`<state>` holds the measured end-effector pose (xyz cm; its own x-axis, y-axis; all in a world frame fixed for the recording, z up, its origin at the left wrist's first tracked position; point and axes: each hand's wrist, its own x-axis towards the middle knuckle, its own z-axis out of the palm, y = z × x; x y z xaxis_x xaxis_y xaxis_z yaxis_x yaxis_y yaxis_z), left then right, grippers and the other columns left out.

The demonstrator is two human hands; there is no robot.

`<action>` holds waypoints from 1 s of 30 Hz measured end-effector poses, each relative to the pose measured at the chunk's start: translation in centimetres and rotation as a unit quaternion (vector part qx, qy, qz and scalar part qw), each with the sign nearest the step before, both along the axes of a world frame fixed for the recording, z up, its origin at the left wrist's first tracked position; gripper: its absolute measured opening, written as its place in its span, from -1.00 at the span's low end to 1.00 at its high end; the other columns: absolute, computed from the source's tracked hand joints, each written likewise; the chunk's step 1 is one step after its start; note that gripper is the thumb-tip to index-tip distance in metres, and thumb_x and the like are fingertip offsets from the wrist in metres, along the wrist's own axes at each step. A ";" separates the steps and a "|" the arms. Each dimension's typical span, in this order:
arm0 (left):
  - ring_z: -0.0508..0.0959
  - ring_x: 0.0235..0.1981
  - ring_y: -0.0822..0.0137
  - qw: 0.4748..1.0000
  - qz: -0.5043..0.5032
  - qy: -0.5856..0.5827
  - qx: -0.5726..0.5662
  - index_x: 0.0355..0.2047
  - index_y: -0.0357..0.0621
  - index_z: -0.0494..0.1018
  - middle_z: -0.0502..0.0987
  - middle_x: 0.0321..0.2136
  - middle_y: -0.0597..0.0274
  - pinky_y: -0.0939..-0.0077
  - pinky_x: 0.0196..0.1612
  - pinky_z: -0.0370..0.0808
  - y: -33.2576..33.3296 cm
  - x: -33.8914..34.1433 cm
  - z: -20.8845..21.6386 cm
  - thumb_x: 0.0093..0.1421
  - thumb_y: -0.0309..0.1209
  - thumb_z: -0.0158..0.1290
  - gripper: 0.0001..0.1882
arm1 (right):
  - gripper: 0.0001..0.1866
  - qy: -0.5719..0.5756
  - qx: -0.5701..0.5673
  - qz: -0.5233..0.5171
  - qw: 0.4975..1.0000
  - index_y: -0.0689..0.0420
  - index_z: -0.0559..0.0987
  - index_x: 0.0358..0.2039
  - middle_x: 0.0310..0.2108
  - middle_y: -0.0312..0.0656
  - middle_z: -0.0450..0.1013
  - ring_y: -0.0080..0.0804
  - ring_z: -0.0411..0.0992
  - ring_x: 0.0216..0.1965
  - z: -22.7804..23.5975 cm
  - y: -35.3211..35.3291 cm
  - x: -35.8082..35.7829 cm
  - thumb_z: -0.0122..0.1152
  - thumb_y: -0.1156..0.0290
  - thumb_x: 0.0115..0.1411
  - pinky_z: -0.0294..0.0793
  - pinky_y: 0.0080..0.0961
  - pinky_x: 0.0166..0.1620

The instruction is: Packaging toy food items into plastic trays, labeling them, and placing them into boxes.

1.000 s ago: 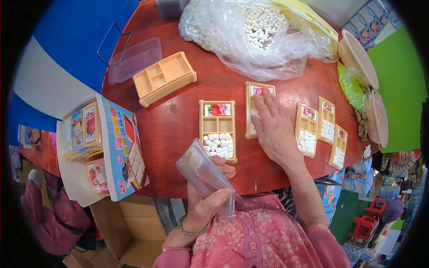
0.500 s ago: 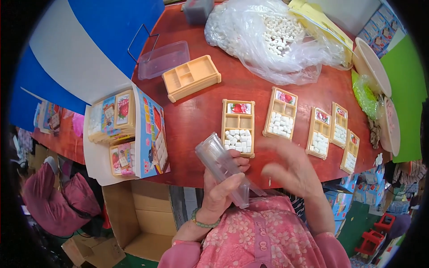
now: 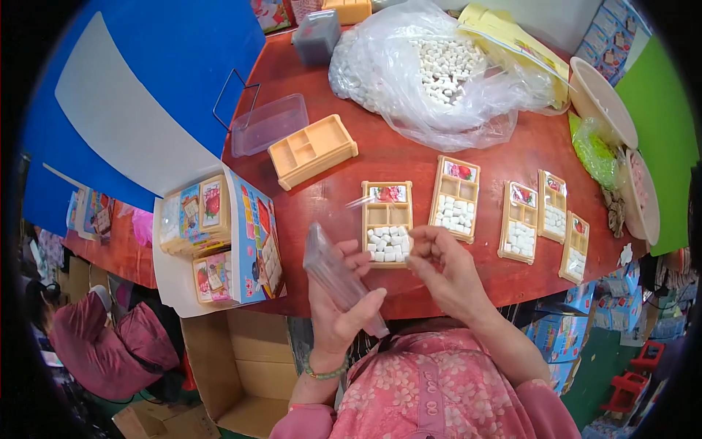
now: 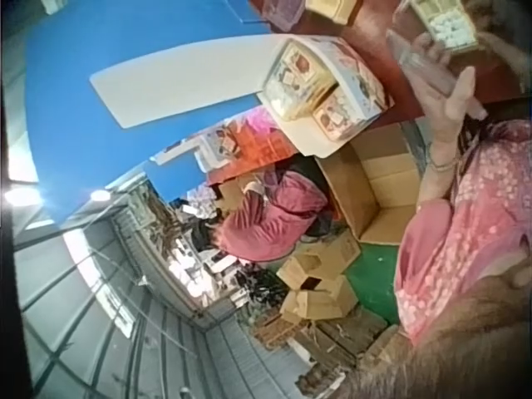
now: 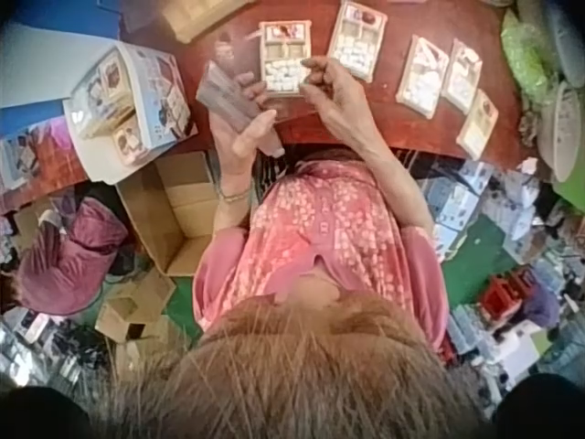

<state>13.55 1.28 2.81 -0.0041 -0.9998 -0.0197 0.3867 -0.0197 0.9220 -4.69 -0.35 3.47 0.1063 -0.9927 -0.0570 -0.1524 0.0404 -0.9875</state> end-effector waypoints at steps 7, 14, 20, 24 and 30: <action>0.43 0.12 0.10 0.996 0.000 -0.087 -0.004 0.25 -0.27 0.14 0.32 0.14 0.04 0.21 0.15 0.39 -2.1 1.8 -0.8 -0.14 -0.48 0.31 -0.08 | -0.62 -0.082 0.016 -0.073 0.994 0.29 0.32 0.07 -0.40 -0.27 0.42 -0.63 0.39 -0.41 -2.3 -1.9 1.2 0.13 0.60 0.25 0.41 -0.67 -0.33; 0.39 0.12 0.20 0.978 -0.080 -0.188 -0.031 0.38 -0.22 -0.10 0.32 0.10 0.06 0.30 0.15 0.37 -4.3 2.4 0.3 -0.09 -0.46 0.32 0.09 | -0.63 0.091 -0.051 -0.094 0.990 0.31 0.38 0.01 -0.41 -0.27 0.39 -0.68 0.32 -0.50 -2.8 -2.6 1.2 0.22 0.58 0.21 0.35 -0.68 -0.46; 0.36 0.14 0.19 0.986 -0.120 -0.119 0.001 0.38 -0.22 -0.10 0.33 0.08 0.05 0.25 0.19 0.32 -5.8 1.8 0.5 -0.12 -0.47 0.32 0.11 | -0.56 0.199 -0.121 -0.107 0.967 0.28 0.35 0.03 -0.40 -0.20 0.38 -0.56 0.34 -0.52 -3.6 -3.1 1.3 0.26 0.56 0.16 0.38 -0.59 -0.46; 0.36 0.15 0.17 0.987 -0.127 -0.095 0.032 0.32 -0.23 0.06 0.34 0.08 0.06 0.26 0.18 0.35 -6.7 2.7 -0.3 -0.10 -0.46 0.30 -0.02 | -0.53 0.220 -0.128 -0.103 0.962 0.28 0.33 0.04 -0.39 -0.14 0.38 -0.45 0.37 -0.52 -3.0 -3.2 1.2 0.27 0.55 0.15 0.41 -0.48 -0.44; 0.38 0.16 0.15 0.985 -0.133 -0.072 0.087 0.20 -0.26 0.24 0.37 0.08 0.07 0.26 0.14 0.41 -7.9 2.9 -0.2 -0.10 -0.44 0.25 -0.20 | -0.55 0.275 -0.135 -0.085 0.948 0.29 0.33 0.02 -0.37 0.01 0.42 -0.07 0.47 -0.45 -2.8 -3.3 1.1 0.25 0.49 0.16 0.46 -0.23 -0.38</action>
